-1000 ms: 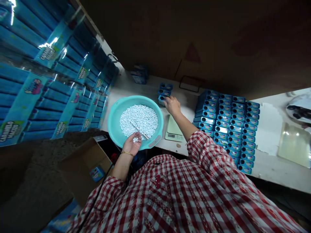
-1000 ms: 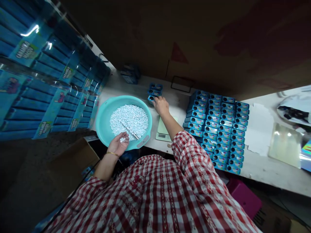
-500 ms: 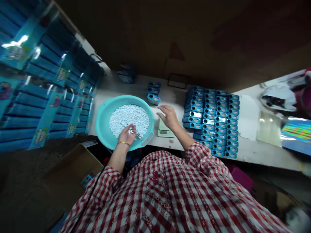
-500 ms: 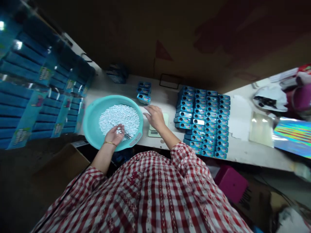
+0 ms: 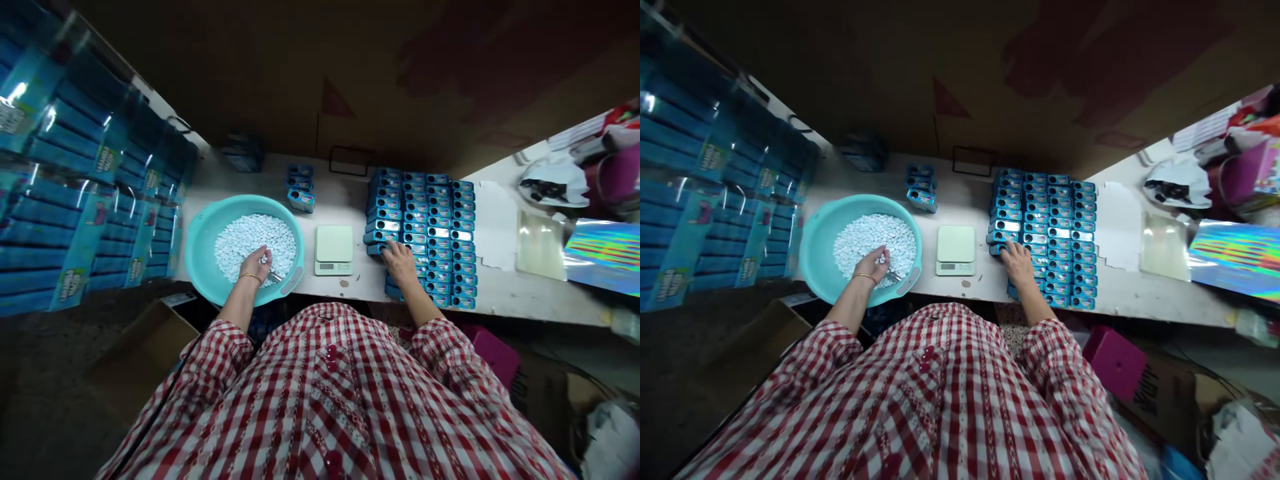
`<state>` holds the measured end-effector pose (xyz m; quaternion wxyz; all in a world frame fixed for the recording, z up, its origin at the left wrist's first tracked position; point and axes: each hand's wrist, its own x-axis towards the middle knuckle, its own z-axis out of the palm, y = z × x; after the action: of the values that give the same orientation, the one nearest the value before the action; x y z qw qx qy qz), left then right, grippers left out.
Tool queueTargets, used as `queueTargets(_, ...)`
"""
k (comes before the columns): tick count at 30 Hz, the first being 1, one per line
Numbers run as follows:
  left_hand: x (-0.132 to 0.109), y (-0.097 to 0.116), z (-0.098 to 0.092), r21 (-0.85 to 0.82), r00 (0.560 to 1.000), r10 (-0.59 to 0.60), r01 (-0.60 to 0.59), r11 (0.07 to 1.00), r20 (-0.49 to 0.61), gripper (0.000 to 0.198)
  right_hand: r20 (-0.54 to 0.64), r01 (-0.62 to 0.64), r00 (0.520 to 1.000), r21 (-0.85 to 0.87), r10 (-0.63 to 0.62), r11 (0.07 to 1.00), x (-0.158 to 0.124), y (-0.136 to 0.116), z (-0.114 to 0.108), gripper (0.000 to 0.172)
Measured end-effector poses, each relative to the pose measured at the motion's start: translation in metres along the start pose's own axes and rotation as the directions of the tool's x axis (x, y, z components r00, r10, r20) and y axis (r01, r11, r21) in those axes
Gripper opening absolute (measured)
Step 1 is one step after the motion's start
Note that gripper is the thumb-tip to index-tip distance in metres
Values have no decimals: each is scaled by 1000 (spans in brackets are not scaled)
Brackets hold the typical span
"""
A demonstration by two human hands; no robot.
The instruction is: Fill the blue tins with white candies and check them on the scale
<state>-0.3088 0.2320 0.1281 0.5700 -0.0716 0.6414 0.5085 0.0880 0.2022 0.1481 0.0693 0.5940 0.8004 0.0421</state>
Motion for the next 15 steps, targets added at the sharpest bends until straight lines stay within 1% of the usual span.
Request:
queueTargets(2, 5, -4, -4, 208, 995, 97, -98, 973, 16, 10, 10, 52, 999, -20, -52, 998, 1, 1, 1, 28)
queueTargets(3, 8, -7, -7, 312, 989, 144, -143, 939, 19, 9, 17, 71, 997, -26, -71, 997, 2, 3, 0, 28)
queueTargets(4, 12, -9, -10, 426, 979, 203, -197, 883, 30, 8, 23, 92, 996, -28, -91, 995, 2, 4, -1, 27)
queueTargets(5, 16, -11, -13, 545, 962, 267, -258, 798, 64, 9, 27, 110, 994, -27, -109, 994, 1, 6, -3, 26)
queueTargets(6, 20, -14, -16, 659, 937, 324, -325, 679, 129, 10, 25, 123, 992, -23, -122, 992, 0, 6, -6, 25)
queueTargets(7, 22, -16, -18, 754, 905, 360, -396, 524, 225, 12, 16, 126, 992, -18, -126, 992, -1, 5, -10, 25)
queueTargets(8, 24, -18, -19, 819, 865, 369, -466, 335, 341, 16, 0, 123, 992, -11, -123, 992, -2, 3, -16, 24)
queueTargets(9, 25, -21, -20, 840, 824, 349, -520, 153, 446, 20, -21, 115, 993, 0, -115, 993, -4, -1, -22, 25)
queueTargets(10, 24, -23, -20, 833, 793, 319, -553, 17, 519, 25, -43, 111, 993, 15, -110, 994, -5, -7, -29, 25)
queueTargets(11, 24, -25, -19, 818, 772, 290, -569, -83, 566, 29, -63, 117, 991, 33, -115, 993, -5, -15, -37, 25)
queueTargets(12, 23, -27, -18, 808, 762, 272, -570, -150, 588, 32, -78, 138, 988, 50, -134, 989, -3, -24, -44, 25)
queueTargets(13, 22, -29, -16, 804, 761, 260, -566, -181, 594, 32, -87, 165, 983, 65, -159, 984, 0, -35, -50, 25)
queueTargets(14, 22, -30, -14, 809, 770, 248, -564, -164, 588, 29, -88, 194, 978, 79, -187, 978, 6, -47, -55, 26)
queueTargets(15, 22, -30, -12, 815, 783, 230, -568, -112, 577, 25, -79, 218, 974, 89, -212, 972, 13, -59, -59, 26)
